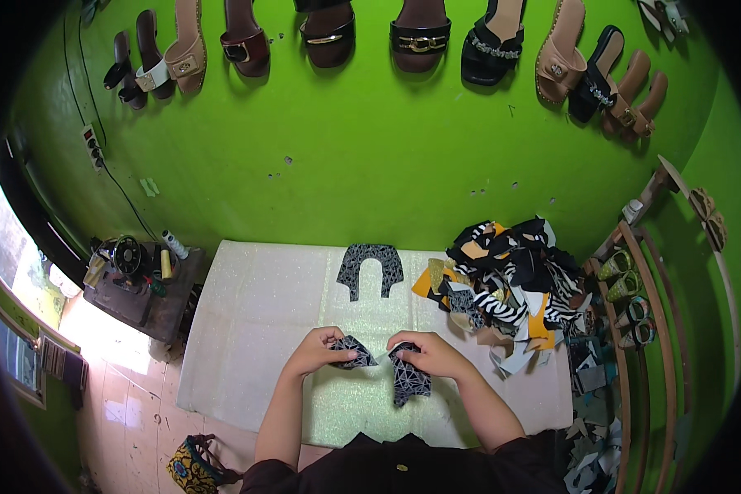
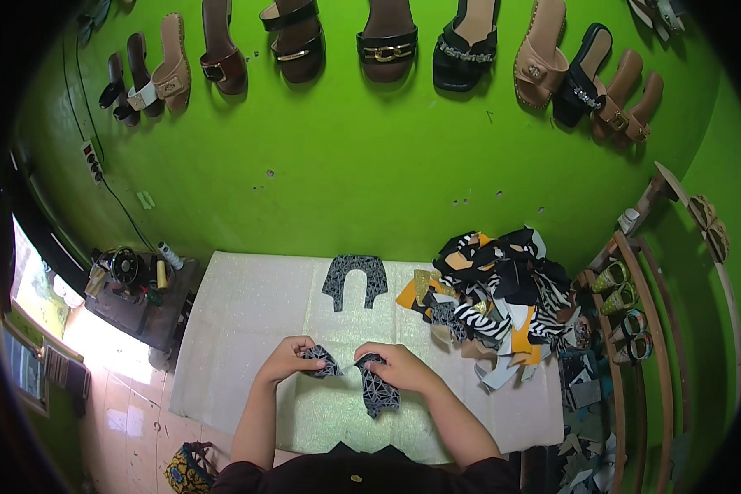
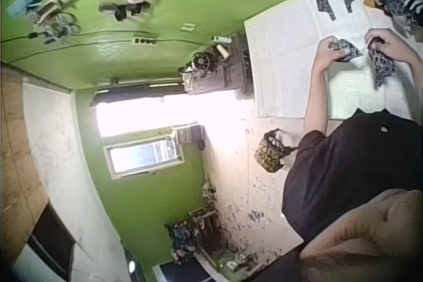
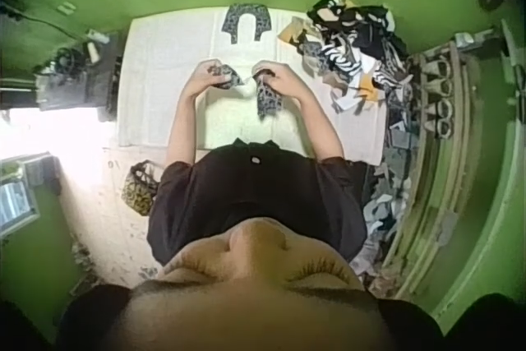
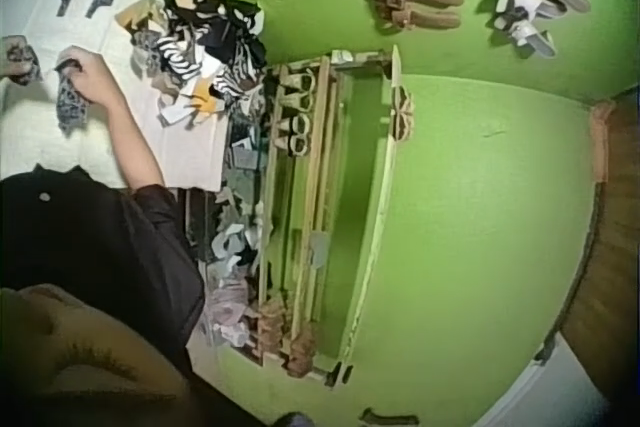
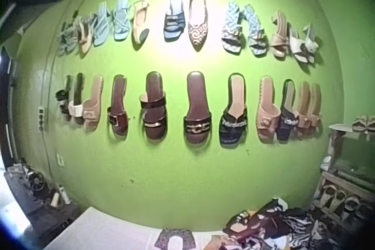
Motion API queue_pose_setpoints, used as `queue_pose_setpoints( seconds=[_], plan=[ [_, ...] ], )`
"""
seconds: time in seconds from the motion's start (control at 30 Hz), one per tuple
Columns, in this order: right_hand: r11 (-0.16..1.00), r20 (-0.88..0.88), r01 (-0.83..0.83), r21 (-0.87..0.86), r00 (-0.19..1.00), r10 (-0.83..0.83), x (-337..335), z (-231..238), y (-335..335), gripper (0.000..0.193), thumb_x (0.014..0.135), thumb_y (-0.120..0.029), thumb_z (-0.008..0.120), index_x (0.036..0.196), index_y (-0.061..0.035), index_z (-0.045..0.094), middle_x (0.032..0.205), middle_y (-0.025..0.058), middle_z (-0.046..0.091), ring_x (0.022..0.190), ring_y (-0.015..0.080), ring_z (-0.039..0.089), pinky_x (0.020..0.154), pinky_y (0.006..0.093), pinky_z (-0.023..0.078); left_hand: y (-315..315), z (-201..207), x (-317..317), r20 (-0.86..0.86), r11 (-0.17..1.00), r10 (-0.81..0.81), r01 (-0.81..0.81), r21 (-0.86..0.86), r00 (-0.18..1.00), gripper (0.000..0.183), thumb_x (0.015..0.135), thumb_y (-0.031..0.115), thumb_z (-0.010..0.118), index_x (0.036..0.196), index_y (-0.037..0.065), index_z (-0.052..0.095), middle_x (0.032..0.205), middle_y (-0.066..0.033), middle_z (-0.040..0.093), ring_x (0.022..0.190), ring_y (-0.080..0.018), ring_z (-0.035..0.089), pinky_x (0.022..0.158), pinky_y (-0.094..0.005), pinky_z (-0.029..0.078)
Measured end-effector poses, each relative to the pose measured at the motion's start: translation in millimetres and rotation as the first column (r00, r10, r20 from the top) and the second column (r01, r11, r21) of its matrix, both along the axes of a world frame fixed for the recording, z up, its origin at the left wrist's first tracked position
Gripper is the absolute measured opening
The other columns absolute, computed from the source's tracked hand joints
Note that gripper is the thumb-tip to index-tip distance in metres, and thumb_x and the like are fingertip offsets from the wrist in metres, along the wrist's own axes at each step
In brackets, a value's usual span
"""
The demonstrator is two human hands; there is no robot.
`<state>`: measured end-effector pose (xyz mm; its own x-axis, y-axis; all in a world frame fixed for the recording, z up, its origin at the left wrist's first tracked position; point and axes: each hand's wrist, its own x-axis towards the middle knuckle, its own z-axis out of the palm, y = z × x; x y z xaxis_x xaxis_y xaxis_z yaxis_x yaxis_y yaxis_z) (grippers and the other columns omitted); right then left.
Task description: Sort and organize pre-cut patterned fabric pieces for shoe uppers.
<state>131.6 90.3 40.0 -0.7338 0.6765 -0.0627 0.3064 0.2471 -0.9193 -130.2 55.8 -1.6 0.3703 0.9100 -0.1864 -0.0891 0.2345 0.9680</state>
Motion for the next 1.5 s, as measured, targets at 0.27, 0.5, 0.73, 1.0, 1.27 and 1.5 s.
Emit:
queue_pose_setpoints(
  seconds=[0.27,0.5,0.73,1.0,1.27,1.5],
  plan=[
    [0.871,0.022,0.49,-0.018,0.872,-0.49,-13,-104,101,0.032,0.08,-0.023,0.066,0.1,-0.0012,0.054,0.071,0.013,0.06,0.063,0.0177,0.058,0.058,0.0326,0.044,103,-66,18,-0.273,0.791,0.597,-0.497,0.357,0.754,0.02,0.079,0.009,0.068,0.091,-0.002,0.057,0.078,-0.0072,0.062,0.07,-0.0106,0.055,0.066,-0.0239,0.044],
    [0.673,0.099,0.701,0.237,0.672,-0.734,-42,-169,171,0.027,0.081,-0.027,0.065,0.085,-0.002,0.055,0.062,0.0144,0.055,0.057,0.0291,0.055,0.056,0.0383,0.043,214,-136,0,-0.398,0.753,0.628,-0.391,0.53,0.669,0.027,0.076,0.016,0.069,0.092,-0.001,0.057,0.087,-0.0203,0.061,0.082,-0.0347,0.059,0.074,-0.0378,0.046],
    [0.678,0.266,0.69,0.252,0.624,-0.735,-54,-191,240,0.035,0.083,-0.029,0.062,0.106,-0.0099,0.045,0.084,0.0221,0.063,0.086,0.04,0.06,0.072,0.0457,0.046,283,-169,-8,-0.532,0.727,0.674,-0.332,0.601,0.513,0.026,0.078,0.019,0.066,0.094,0.0,0.058,0.089,-0.0198,0.061,0.087,-0.0372,0.057,0.075,-0.0415,0.045],
    [0.657,0.329,0.706,0.265,0.574,-0.75,-65,-207,267,0.03,0.085,-0.029,0.058,0.103,-0.0135,0.04,0.078,0.0207,0.063,0.079,0.0416,0.061,0.066,0.0483,0.045,304,-192,-5,-0.506,0.723,0.689,-0.442,0.53,0.519,0.025,0.076,0.018,0.07,0.088,0.0,0.058,0.087,-0.0193,0.061,0.082,-0.0351,0.058,0.072,-0.0403,0.046],
    [0.646,0.355,0.599,0.474,0.541,-0.762,-66,-213,260,0.02,0.085,-0.029,0.057,0.097,-0.0142,0.053,0.073,0.0146,0.063,0.071,0.037,0.062,0.06,0.0447,0.047,290,-165,2,-0.621,0.7,0.713,-0.297,0.649,0.325,0.029,0.077,0.015,0.066,0.103,0.006,0.056,0.107,-0.0127,0.057,0.102,-0.0322,0.052,0.083,-0.0396,0.042],
    [0.428,0.084,0.402,0.809,0.643,-0.762,-72,-216,255,0.024,0.081,-0.013,0.058,0.105,-0.0125,0.061,0.112,0.0087,0.059,0.104,0.0263,0.056,0.085,0.0462,0.04,265,-193,18,-0.747,0.756,0.62,0.071,0.65,0.24,0.044,0.089,0.022,0.049,0.132,0.014,0.041,0.136,-0.012,0.04,0.127,-0.0286,0.036,0.101,-0.0507,0.029]
  ],
)
